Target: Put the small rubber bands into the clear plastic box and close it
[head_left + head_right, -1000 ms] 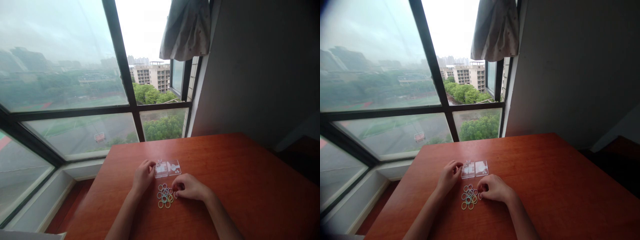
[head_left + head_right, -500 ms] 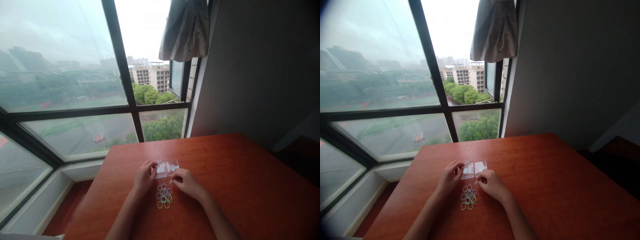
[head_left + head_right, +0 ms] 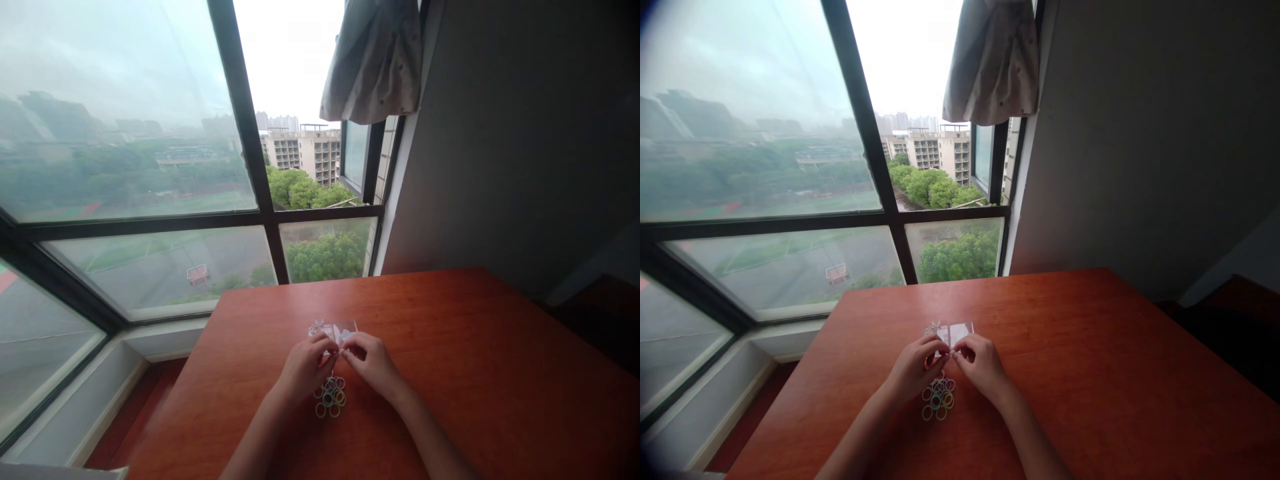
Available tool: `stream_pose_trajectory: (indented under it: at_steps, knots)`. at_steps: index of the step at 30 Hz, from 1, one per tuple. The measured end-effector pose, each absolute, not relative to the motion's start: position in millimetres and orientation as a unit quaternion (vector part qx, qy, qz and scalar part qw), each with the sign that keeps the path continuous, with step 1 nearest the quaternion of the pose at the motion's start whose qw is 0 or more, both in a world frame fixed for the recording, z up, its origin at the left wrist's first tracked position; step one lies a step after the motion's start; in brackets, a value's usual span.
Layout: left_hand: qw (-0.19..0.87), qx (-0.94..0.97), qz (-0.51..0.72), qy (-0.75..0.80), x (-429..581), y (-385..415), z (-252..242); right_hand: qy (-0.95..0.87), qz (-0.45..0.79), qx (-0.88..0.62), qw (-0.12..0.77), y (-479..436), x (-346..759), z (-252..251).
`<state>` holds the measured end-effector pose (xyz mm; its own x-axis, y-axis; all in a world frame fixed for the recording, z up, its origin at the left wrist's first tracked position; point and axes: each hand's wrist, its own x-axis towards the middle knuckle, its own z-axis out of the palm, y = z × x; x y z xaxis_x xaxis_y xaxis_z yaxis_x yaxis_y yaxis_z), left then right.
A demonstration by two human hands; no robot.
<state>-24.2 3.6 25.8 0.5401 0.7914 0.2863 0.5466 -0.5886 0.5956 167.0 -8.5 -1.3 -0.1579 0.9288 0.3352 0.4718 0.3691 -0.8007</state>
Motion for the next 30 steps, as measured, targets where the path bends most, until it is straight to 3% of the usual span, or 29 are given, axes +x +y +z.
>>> stream_pose_trajectory:
  at_steps: [14,30]
  knots:
    - [0.182,0.708,0.370,0.573,-50,26,15,-0.722,0.271,-0.499,0.395,-9,165,-4]
    - [0.182,0.708,0.338,0.593,-53,29,11,-0.770,0.310,-0.448,0.332,-19,160,5]
